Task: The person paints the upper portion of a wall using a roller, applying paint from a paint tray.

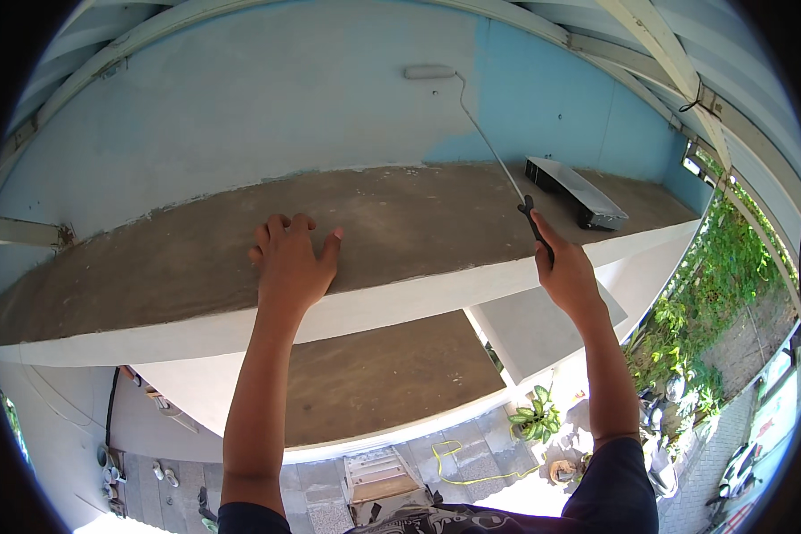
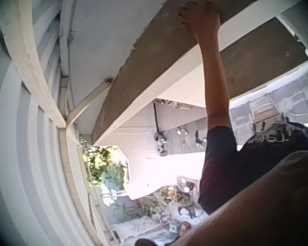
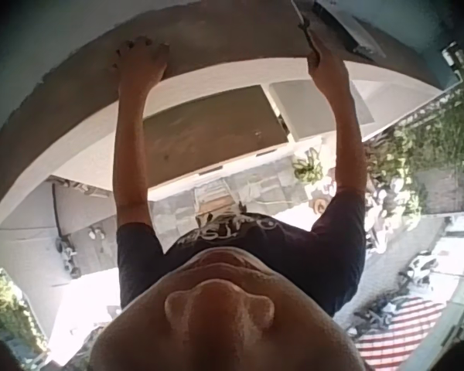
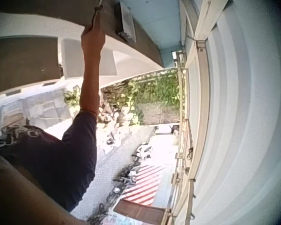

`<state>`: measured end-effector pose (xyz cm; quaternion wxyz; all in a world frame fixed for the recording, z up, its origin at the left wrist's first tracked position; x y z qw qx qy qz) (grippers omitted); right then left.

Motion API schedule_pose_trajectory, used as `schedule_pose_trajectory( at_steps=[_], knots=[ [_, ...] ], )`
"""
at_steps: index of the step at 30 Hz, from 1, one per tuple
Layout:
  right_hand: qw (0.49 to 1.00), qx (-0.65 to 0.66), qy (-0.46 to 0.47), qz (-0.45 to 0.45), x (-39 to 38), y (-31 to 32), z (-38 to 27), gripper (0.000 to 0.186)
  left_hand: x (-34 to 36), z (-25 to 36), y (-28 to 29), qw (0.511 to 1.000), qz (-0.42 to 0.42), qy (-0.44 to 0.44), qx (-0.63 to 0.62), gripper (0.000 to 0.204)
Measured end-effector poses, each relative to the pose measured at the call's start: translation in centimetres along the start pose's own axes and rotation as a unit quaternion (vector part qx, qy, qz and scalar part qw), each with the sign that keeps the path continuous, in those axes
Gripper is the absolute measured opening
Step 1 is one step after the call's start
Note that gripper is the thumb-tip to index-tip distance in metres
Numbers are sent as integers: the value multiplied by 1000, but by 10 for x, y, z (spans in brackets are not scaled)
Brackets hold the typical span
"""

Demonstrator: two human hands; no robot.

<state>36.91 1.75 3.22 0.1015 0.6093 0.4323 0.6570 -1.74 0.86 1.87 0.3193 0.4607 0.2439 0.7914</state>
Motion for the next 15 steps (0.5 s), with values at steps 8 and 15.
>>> schedule_pose_trajectory(
  at_steps=[8,15],
  knots=[
    [1000,12,-25,-9,-6,-3,-5,54,0,3,1,1000,-19,5,6,48],
    [999,-14,11,-26,-13,-2,-10,53,2,-3,1,999,-19,10,29,48]
  ],
)
Point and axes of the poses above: each hand's wrist, its own x-axis towards the middle knuckle, its own y-axis out of the back of the hand, z = x × y, the point moved 4 cm from there along x, towards the middle knuckle, and after that the axes turned 11 degrees about y, right-handed, at the moved point
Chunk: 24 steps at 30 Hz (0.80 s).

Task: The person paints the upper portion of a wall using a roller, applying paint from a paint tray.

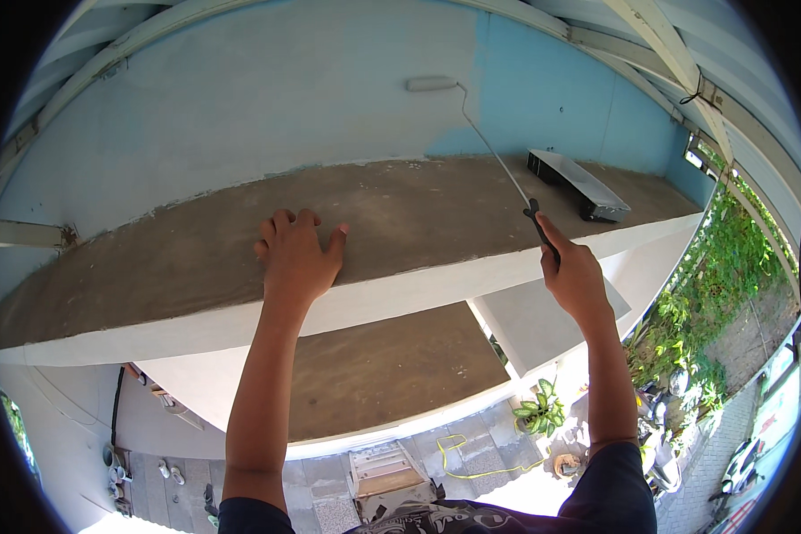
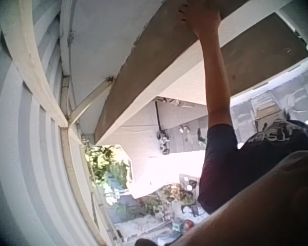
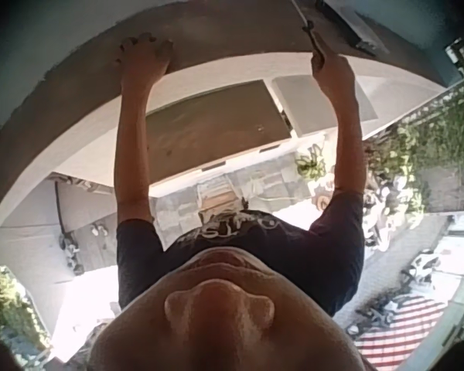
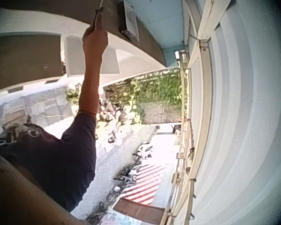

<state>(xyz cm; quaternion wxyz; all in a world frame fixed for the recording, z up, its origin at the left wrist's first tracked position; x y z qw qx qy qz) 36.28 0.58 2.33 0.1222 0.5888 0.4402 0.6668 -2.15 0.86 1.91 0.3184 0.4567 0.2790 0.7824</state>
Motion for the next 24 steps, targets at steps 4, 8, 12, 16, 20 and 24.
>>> schedule_pose_trajectory(
  at_steps=[4,8,12,16,20,24],
  knots=[
    [993,-103,42,36,21,38,24,53,2,5,-3,1000,-27,16,-3,46],
    [974,-202,106,-15,41,82,66,53,3,3,-2,1000,-25,3,-11,49],
    [946,-291,143,-2,50,114,82,53,1,5,-2,999,-31,6,-17,50],
    [920,-341,190,19,72,122,69,52,3,3,-3,998,-53,26,-5,49],
    [920,-353,170,-15,65,123,76,52,3,1,-5,999,-34,21,-10,49],
    [979,-187,71,-33,27,91,80,55,3,6,-2,999,-25,20,-4,48]
  ],
)
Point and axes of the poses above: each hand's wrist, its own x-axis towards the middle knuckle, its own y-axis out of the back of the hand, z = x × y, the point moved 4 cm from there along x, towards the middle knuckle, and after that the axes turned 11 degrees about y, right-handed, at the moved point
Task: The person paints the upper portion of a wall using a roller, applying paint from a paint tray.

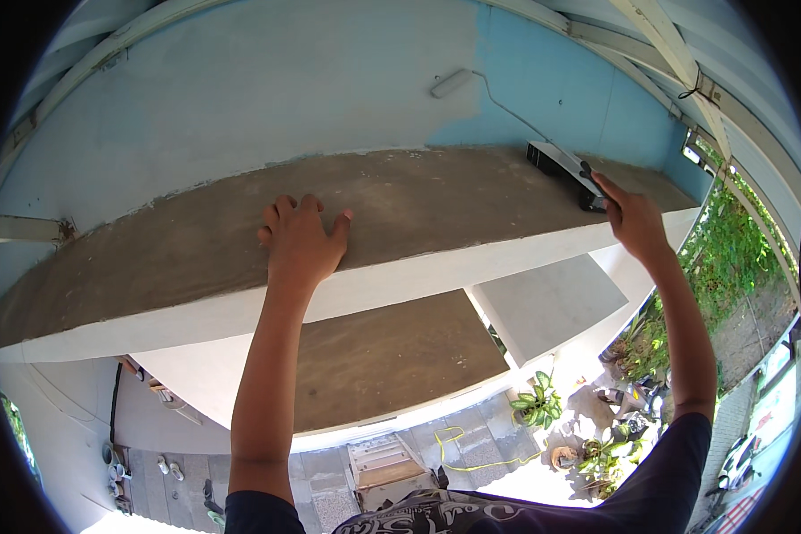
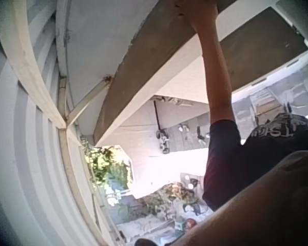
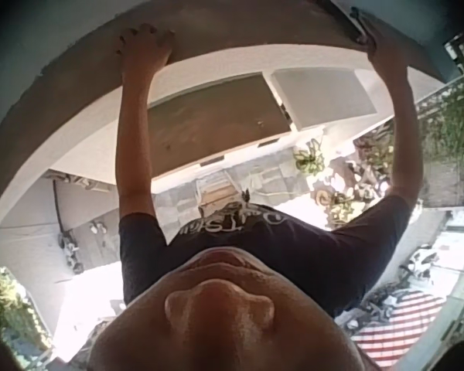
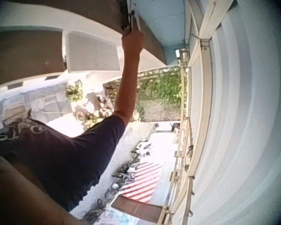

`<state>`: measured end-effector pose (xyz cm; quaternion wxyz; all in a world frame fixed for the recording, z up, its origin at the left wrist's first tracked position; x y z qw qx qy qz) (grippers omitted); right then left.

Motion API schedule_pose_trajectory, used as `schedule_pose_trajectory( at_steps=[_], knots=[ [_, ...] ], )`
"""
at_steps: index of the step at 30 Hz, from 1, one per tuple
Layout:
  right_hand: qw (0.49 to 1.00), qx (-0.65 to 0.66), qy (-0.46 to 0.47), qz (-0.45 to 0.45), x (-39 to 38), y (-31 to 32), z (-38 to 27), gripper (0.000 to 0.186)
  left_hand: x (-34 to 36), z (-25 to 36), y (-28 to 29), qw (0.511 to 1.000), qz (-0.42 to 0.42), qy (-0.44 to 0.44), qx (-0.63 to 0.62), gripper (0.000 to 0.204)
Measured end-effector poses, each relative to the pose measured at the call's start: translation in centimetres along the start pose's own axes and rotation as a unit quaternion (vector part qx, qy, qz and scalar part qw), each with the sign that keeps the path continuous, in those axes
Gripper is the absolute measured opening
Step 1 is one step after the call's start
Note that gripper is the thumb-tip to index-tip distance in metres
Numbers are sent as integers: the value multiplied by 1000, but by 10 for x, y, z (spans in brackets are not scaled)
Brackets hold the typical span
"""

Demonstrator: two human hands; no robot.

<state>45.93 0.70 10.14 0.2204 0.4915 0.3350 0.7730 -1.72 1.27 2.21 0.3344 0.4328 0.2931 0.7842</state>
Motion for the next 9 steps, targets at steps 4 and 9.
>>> schedule_pose_trajectory(
  at_steps=[4,9],
  knots=[
    [987,138,-77,-20,-23,-42,-69,50,-2,-7,1,1000,6,2,4,49],
    [977,165,-119,68,-22,-50,-67,52,0,-3,-1,1000,-3,-7,-1,52]
  ],
)
Point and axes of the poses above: each hand's wrist, its own x-axis towards the middle knuckle, its own y-axis out of the back of the hand, z = x × y, the point moved 4 cm from there along x, towards the middle knuckle, and after that the axes turned 11 degrees about y, right-handed, at the moved point
